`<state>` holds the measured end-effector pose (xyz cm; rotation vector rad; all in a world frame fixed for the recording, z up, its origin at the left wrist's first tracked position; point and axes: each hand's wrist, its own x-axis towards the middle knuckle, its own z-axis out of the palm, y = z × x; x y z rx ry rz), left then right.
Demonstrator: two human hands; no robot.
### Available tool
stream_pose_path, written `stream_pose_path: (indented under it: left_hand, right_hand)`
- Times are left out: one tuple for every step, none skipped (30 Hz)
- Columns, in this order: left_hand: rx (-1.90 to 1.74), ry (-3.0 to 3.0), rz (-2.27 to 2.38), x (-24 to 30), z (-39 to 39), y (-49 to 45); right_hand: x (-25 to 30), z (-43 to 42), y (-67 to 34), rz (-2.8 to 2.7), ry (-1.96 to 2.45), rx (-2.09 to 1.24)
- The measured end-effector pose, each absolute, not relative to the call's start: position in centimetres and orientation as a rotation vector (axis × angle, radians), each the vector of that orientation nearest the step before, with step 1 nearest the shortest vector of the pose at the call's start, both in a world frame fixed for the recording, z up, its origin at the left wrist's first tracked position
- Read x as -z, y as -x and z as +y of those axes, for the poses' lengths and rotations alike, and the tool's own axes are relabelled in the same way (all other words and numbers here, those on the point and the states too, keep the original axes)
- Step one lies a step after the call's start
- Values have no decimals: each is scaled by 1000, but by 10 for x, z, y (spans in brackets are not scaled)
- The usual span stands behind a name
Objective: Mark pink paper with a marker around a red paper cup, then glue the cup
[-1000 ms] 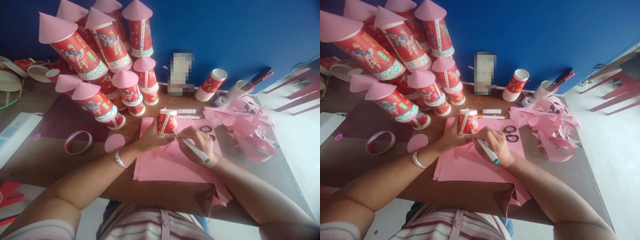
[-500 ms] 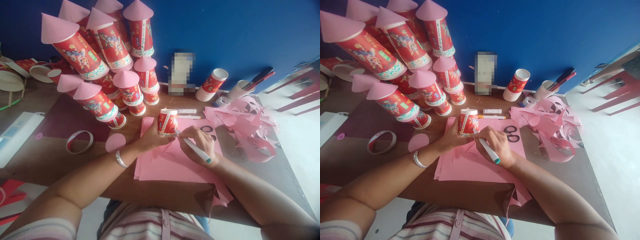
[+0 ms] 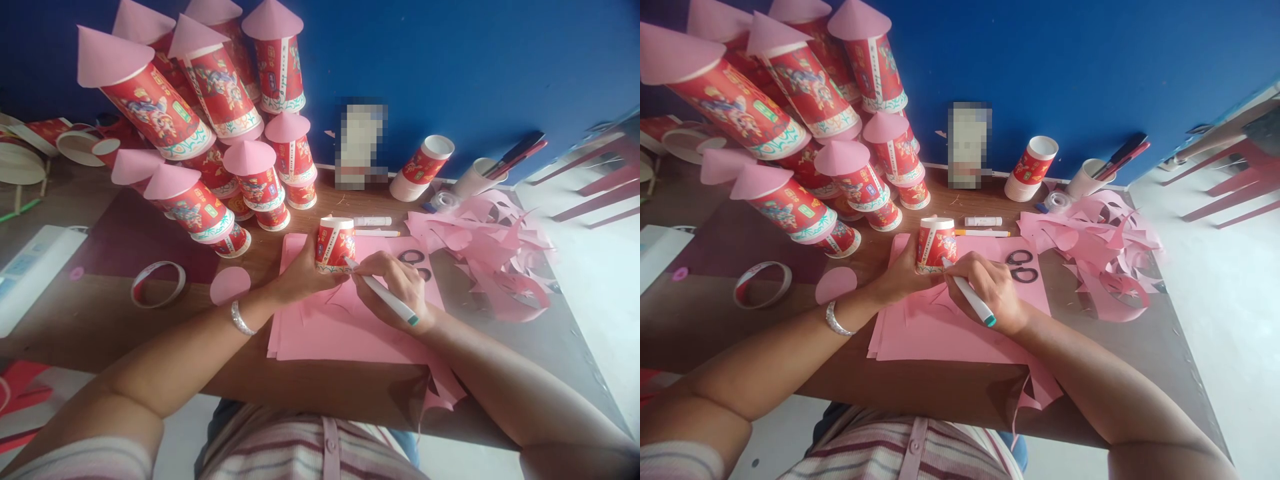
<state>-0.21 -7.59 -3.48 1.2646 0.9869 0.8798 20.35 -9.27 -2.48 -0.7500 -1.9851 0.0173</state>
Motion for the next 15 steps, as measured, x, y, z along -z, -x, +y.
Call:
stream_pose_path:
  left_hand:
    - [-879,-1263,981,35,-76,2]
    - [-878,-1260,976,35,-76,2]
    - [-876,-1259,970,35,-76,2]
    - [-875,-1258,967,35,-76,3]
    - [-876,-1257,965,35,-76,3]
    - [-877,-1255,967,36,-76,3]
    - [-878,-1252,970,36,-76,3]
    - [-878,-1249,974,36,-76,3]
    - [-877,-1247,977,36,-76,3]
    - [-876,-1244,980,36,-76,4]
    - [-876,-1243,979,36,-76,4]
    - [-879,-1241,976,37,-76,4]
    - [-883,-1240,971,38,-76,5]
    - [-887,-1240,966,39,-76,5]
    - [-889,-1239,959,40,-76,6]
  right_hand:
    - [24,-93,-203,-1987,748,-18]
    - [24,-93,-203,-1990,748,-18]
    - [24,-93,-203,-1988,753,-14]
    - [23,-93,-203,-1985,757,-8]
    - [23,-93,-203,-1980,761,-2]
    - [23,-93,-204,-1978,766,0]
    - [22,-93,-205,-1981,767,-3]
    - [21,-94,-206,-1984,767,-9]
    - [21,-94,-207,-1986,767,-20]
    - [20,-95,-208,-1991,760,-33]
    - [19,-96,-208,-1994,751,-47]
    - [18,-96,-208,-2003,737,-60]
    - [18,-97,-208,-2011,720,-66]
    - [17,-98,-208,-2020,702,-65]
    - [17,-98,-207,-2031,686,-56]
